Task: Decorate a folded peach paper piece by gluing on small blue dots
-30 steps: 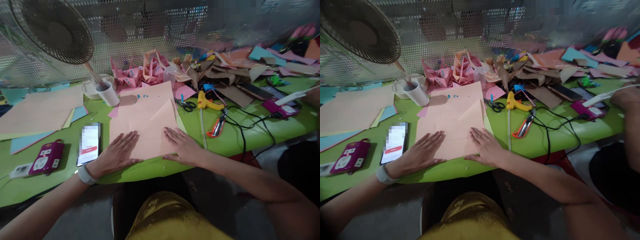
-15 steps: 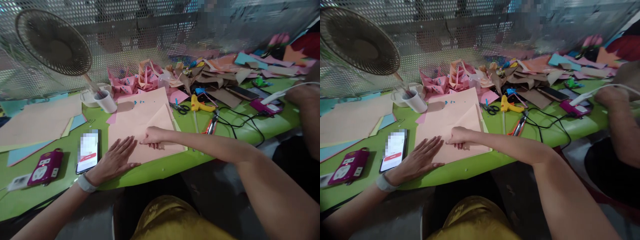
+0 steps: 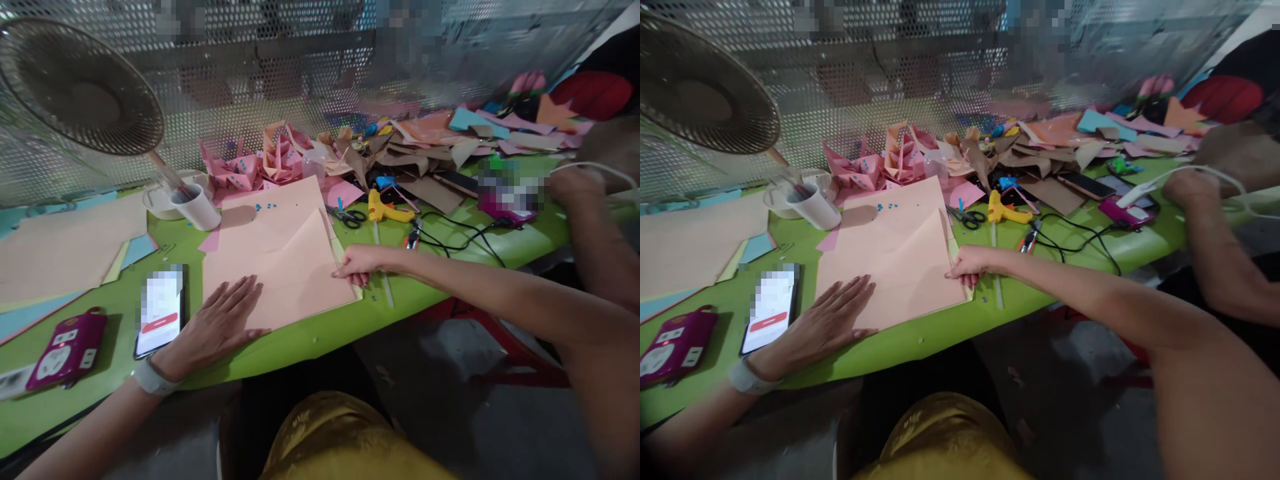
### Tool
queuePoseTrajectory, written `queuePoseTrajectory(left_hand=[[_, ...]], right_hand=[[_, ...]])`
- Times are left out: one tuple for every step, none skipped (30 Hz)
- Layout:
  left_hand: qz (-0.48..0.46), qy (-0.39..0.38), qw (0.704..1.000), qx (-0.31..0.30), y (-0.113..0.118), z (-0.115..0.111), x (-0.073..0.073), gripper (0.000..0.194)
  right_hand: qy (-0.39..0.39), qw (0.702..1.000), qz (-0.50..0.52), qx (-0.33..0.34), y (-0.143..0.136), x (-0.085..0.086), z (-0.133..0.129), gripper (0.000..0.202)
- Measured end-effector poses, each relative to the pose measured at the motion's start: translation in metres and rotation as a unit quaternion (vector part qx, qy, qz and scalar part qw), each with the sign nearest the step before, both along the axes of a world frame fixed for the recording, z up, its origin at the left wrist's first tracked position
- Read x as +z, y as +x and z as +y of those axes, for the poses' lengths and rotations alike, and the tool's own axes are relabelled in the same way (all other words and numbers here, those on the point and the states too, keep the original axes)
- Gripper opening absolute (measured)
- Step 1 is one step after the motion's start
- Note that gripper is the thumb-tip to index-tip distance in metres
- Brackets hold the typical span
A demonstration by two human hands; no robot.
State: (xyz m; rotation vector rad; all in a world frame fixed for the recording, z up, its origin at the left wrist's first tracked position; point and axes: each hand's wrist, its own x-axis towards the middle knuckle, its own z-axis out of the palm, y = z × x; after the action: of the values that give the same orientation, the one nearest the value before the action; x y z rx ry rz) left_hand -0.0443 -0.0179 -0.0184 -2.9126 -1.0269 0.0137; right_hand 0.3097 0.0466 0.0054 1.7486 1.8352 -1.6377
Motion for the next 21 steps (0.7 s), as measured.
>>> queuePoseTrajectory(left_hand=[[0.004, -0.002, 1.0, 0.0, 0.0, 0.0, 0.0, 0.085], [0.008, -0.004, 1.0, 0.0, -0.001, 0.001, -0.001, 0.085], [0.01, -0.007, 1.0, 0.002, -0.001, 0.001, -0.001, 0.085], [0.012, -0.01, 1.0, 0.002, -0.002, 0.002, -0.001, 0.084], [0.014, -0.015, 1.0, 0.003, -0.002, 0.002, -0.001, 0.084], [0.017, -0.019, 1.0, 0.005, -0.002, 0.002, 0.0, 0.083], [0.02, -0.024, 0.999, 0.005, -0.002, 0.002, 0.001, 0.083], [0.022, -0.028, 0.999, 0.006, -0.002, 0.002, 0.003, 0.082], [0.021, -0.031, 0.999, 0.007, -0.002, 0.002, 0.004, 0.082], [0.017, -0.033, 0.999, 0.009, -0.001, 0.002, 0.006, 0.08], [0.012, -0.036, 0.999, 0.01, -0.001, 0.002, 0.009, 0.078], [0.008, -0.041, 0.999, 0.009, -0.001, 0.003, 0.011, 0.075], [0.003, -0.045, 0.999, 0.009, -0.001, 0.003, 0.013, 0.072], [-0.002, -0.048, 0.999, 0.012, 0.0, 0.004, 0.015, 0.069], [-0.007, -0.05, 0.999, 0.018, 0.001, 0.005, 0.017, 0.067], [-0.015, -0.048, 0.998, 0.026, 0.003, 0.007, 0.019, 0.065], [-0.025, -0.044, 0.998, 0.036, 0.005, 0.009, 0.02, 0.064], [-0.039, -0.04, 0.997, 0.049, 0.008, 0.012, 0.021, 0.064], [-0.053, -0.037, 0.996, 0.061, 0.012, 0.015, 0.022, 0.063], [-0.069, -0.036, 0.994, 0.072, 0.017, 0.02, 0.022, 0.064], [-0.084, -0.039, 0.992, 0.084, 0.023, 0.025, 0.022, 0.064]], right_hand=[[0.004, 1.0, -0.001, -0.006, 0.005, 0.001, -0.002, 0.042], [0.009, 1.0, -0.001, -0.013, 0.009, 0.001, -0.003, 0.043], [0.012, 1.0, 0.002, -0.018, 0.011, 0.002, -0.004, 0.043], [0.012, 1.0, 0.004, -0.022, 0.012, 0.003, -0.005, 0.043], [0.009, 1.0, 0.006, -0.022, 0.013, 0.003, -0.006, 0.043], [0.008, 1.0, 0.009, -0.022, 0.013, 0.003, -0.006, 0.043], [0.007, 1.0, 0.01, -0.021, 0.013, 0.003, -0.006, 0.043], [0.009, 1.0, 0.014, -0.02, 0.014, 0.003, -0.006, 0.043], [0.012, 1.0, 0.02, -0.019, 0.014, 0.002, -0.006, 0.042], [0.016, 0.999, 0.029, -0.018, 0.015, 0.001, -0.006, 0.042], [0.02, 0.999, 0.038, -0.02, 0.015, -0.001, -0.006, 0.042], [0.023, 0.998, 0.046, -0.022, 0.016, -0.002, -0.006, 0.041], [0.023, 0.998, 0.051, -0.023, 0.017, -0.003, -0.006, 0.041], [0.021, 0.998, 0.054, -0.023, 0.017, -0.003, -0.007, 0.041], [0.02, 0.998, 0.056, -0.023, 0.017, -0.003, -0.008, 0.04], [0.025, 0.998, 0.059, -0.025, 0.017, -0.003, -0.009, 0.04], [0.037, 0.997, 0.063, -0.029, 0.017, -0.002, -0.01, 0.04], [0.059, 0.995, 0.066, -0.034, 0.016, -0.001, -0.011, 0.04], [0.091, 0.993, 0.066, -0.04, 0.015, 0.0, -0.011, 0.041], [0.13, 0.989, 0.063, -0.046, 0.015, 0.001, -0.012, 0.042], [0.167, 0.983, 0.058, -0.049, 0.014, 0.002, -0.011, 0.044]])
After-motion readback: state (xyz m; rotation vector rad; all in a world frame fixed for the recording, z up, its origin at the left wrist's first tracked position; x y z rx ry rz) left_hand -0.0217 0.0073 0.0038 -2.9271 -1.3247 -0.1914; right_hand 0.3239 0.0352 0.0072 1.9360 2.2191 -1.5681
